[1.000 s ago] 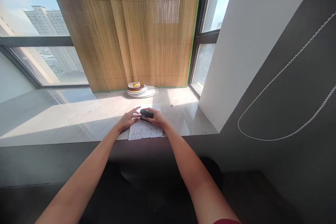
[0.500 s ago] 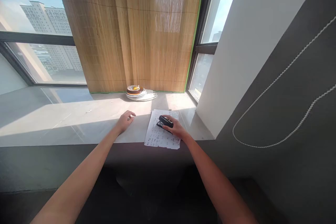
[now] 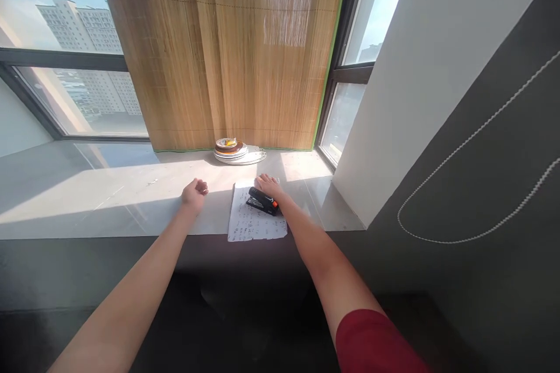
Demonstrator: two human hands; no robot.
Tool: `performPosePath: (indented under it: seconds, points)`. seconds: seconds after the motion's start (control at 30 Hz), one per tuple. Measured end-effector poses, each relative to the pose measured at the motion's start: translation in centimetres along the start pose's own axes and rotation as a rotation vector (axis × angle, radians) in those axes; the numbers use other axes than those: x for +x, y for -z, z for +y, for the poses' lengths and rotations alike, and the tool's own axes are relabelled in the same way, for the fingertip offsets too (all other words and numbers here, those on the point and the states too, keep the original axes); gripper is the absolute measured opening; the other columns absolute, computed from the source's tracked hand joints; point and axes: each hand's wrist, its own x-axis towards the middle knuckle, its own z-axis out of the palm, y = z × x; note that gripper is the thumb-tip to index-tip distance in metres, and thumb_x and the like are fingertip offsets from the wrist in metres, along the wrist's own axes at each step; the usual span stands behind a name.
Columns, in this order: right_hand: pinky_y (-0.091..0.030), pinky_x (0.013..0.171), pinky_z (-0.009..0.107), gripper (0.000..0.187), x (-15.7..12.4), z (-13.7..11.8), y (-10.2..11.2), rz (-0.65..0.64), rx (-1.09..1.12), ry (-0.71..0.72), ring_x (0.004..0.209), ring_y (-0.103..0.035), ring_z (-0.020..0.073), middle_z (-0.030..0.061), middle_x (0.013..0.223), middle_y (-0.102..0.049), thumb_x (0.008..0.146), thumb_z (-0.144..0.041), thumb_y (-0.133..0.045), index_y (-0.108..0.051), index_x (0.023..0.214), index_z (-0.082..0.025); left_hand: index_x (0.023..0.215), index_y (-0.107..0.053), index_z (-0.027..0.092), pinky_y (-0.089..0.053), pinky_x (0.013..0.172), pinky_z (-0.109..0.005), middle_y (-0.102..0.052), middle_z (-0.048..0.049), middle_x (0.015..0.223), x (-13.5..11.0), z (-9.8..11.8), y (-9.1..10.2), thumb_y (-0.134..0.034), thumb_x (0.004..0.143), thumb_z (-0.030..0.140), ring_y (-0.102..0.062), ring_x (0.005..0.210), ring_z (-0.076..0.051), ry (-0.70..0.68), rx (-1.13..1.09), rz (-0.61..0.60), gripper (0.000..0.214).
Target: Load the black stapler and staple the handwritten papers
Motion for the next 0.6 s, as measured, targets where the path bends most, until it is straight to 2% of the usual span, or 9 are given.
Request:
performPosePath:
  seconds: [0.07,0.17,0.27,0.33,0.4,0.6]
  points:
    - [-0.029,0.129,0.056,0.039,2.0,-3.8,-1.3,-0.016,-0.020,0.051,0.162,-0.030,0.0311,0.0145,0.169,-0.042,0.110,-0.031,-0.044,-0.058,0.146,-0.022,0.069,-0.037,0.026,-0.041,0.054,-0.029,-0.043,0.0008,0.060,0.4,0.0,0.5,-0.049,0.088,0.055,-0.047,0.056,-0.016,0.031,-0.082,0.051,0.037]
    - [-0.028,0.131,0.049,0.038,4.7,-8.8,-3.0,-0.040,-0.030,0.131,0.162,-0.031,0.0260,0.0094,0.172,-0.040,0.110,-0.036,-0.047,-0.058,0.144,-0.024,0.067,-0.027,0.025,-0.034,0.050,-0.026,-0.027,0.0051,0.057,0.8,0.1,0.9,-0.052,0.087,0.050,-0.030,0.048,-0.012,0.052,-0.164,0.088,0.041]
    - [-0.026,0.131,0.050,0.042,5.8,-11.1,-3.9,-0.025,-0.023,0.157,0.163,-0.028,0.0260,0.0063,0.176,-0.031,0.111,-0.037,-0.045,-0.053,0.151,-0.027,0.066,-0.022,0.024,-0.030,0.048,-0.025,-0.020,0.0061,0.057,0.7,0.1,0.8,-0.051,0.090,0.047,-0.022,0.046,-0.011,0.058,-0.195,0.110,0.044]
    - [-0.026,0.132,0.050,0.044,5.4,-11.0,-3.9,-0.015,-0.015,0.165,0.164,-0.027,0.0262,0.0036,0.177,-0.029,0.111,-0.037,-0.045,-0.052,0.153,-0.030,0.066,-0.021,0.024,-0.031,0.048,-0.025,-0.021,0.0058,0.058,0.5,0.2,0.8,-0.049,0.091,0.045,-0.022,0.047,-0.011,0.054,-0.189,0.116,0.043]
    - [-0.027,0.131,0.051,0.042,4.4,-9.8,-3.6,-0.013,-0.011,0.175,0.163,-0.030,0.0262,0.0021,0.177,-0.030,0.111,-0.038,-0.044,-0.055,0.151,-0.033,0.065,-0.022,0.024,-0.032,0.049,-0.026,-0.022,0.0052,0.058,0.2,0.2,0.6,-0.049,0.091,0.042,-0.023,0.047,-0.012,0.038,-0.169,0.113,0.041]
    - [-0.032,0.128,0.055,0.041,0.6,-2.2,-1.1,0.005,-0.021,0.127,0.160,-0.036,0.0276,0.0080,0.174,-0.036,0.113,-0.036,-0.038,-0.061,0.146,-0.031,0.062,-0.031,0.025,-0.032,0.049,-0.026,-0.032,0.0026,0.058,-0.8,0.6,0.0,-0.048,0.094,0.035,-0.034,0.050,-0.014,-0.066,-0.031,0.041,0.038]
